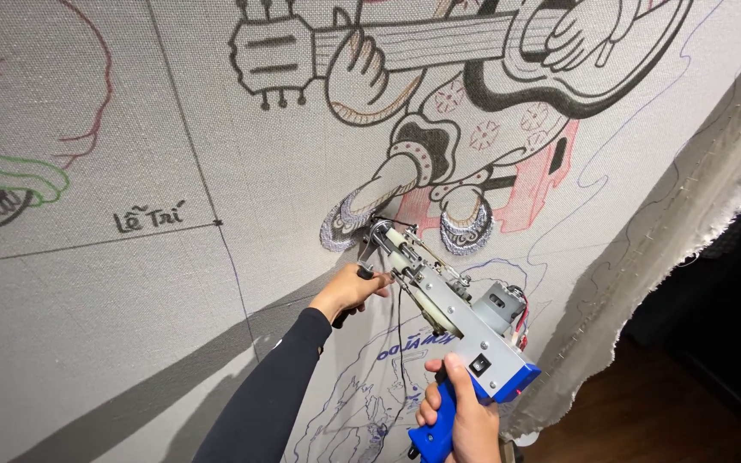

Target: The person tuftss a rug on a vertical frame using a tufting gun and trims excess yarn with scissors.

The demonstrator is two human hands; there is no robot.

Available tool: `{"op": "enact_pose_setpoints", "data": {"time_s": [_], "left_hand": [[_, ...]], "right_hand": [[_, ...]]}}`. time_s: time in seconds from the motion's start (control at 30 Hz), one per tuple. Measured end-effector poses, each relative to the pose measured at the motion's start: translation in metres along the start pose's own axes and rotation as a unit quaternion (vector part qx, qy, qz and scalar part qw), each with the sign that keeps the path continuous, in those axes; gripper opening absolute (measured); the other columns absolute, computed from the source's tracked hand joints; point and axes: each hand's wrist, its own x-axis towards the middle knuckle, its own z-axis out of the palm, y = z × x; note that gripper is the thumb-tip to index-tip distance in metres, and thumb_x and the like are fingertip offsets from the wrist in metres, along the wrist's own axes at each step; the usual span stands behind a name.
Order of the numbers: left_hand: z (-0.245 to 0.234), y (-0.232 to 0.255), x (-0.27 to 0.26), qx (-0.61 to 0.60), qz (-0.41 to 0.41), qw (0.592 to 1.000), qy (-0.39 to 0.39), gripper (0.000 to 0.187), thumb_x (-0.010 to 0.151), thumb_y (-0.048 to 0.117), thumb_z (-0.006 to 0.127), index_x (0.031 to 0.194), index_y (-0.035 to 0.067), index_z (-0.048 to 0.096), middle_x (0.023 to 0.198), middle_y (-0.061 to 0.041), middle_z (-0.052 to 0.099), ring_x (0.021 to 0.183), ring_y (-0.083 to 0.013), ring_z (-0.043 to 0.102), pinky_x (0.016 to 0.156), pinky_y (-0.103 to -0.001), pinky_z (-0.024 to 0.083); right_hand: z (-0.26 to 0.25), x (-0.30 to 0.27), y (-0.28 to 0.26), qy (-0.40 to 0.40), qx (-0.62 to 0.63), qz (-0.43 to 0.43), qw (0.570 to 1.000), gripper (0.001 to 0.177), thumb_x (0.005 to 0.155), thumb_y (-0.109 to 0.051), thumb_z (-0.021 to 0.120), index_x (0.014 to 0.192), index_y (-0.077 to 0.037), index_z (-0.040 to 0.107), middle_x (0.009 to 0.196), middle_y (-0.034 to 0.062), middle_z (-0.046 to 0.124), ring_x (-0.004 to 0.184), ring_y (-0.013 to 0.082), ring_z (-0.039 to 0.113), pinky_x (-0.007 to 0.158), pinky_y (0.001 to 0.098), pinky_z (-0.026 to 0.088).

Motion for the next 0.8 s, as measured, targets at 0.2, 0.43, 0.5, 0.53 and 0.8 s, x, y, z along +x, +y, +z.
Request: {"op": "enact_pose_setpoints", "data": {"time_s": [0.2, 0.43, 0.5, 0.53, 0.8], "left_hand": [[0.002, 0.002, -0.001, -0.023, 0.018, 1.0, -0.005, 0.041, 0.087, 0.039, 0.072, 0.113, 0.008, 0.078, 0.09, -0.004, 0.08, 0.043, -0.0118, 0.051, 0.04, -0.029, 0.043], [0.001, -0.003, 0.016, 0.01, 0.025, 1.0, -0.012, 0.04, 0.087, 0.037, 0.07, 0.115, 0.01, 0.079, 0.09, -0.004, 0.081, 0.042, -0.0132, 0.053, 0.04, -0.029, 0.044], [-0.001, 0.0, 0.012, 0.002, 0.018, 1.0, -0.013, 0.039, 0.087, 0.036, 0.07, 0.115, 0.011, 0.079, 0.089, -0.004, 0.081, 0.042, -0.0123, 0.053, 0.04, -0.029, 0.044], [-0.003, 0.002, 0.01, -0.004, 0.011, 1.0, -0.014, 0.039, 0.086, 0.036, 0.069, 0.116, 0.012, 0.08, 0.089, -0.003, 0.08, 0.043, -0.0115, 0.053, 0.04, -0.029, 0.043], [0.003, -0.001, 0.015, -0.033, 0.018, 0.999, -0.013, 0.04, 0.089, 0.037, 0.07, 0.112, 0.006, 0.079, 0.09, -0.002, 0.081, 0.043, -0.0113, 0.052, 0.039, -0.029, 0.042]], "right_hand": [[-0.005, 0.003, 0.002, -0.007, -0.013, -0.01, 1.0, 0.035, 0.091, -0.032, 0.066, 0.093, 0.003, 0.06, 0.054, 0.0103, 0.047, 0.04, 0.021, 0.046, 0.043, 0.038, 0.041], [0.003, -0.001, -0.003, 0.007, -0.023, -0.02, 0.999, 0.036, 0.089, -0.031, 0.064, 0.094, 0.004, 0.063, 0.052, 0.0112, 0.047, 0.038, 0.0219, 0.045, 0.042, 0.0394, 0.042], [-0.001, 0.005, -0.001, 0.005, -0.022, -0.022, 0.999, 0.037, 0.089, -0.032, 0.064, 0.094, 0.005, 0.062, 0.052, 0.0116, 0.047, 0.038, 0.0222, 0.045, 0.042, 0.0398, 0.042], [-0.002, 0.008, 0.0, 0.003, -0.02, -0.024, 1.0, 0.038, 0.09, -0.032, 0.064, 0.094, 0.005, 0.061, 0.052, 0.0119, 0.047, 0.038, 0.0225, 0.045, 0.042, 0.0402, 0.042], [-0.014, 0.016, 0.003, -0.017, -0.051, -0.034, 0.998, 0.034, 0.089, -0.029, 0.065, 0.095, 0.004, 0.063, 0.053, 0.0114, 0.047, 0.04, 0.0228, 0.047, 0.045, 0.0397, 0.044]]}}
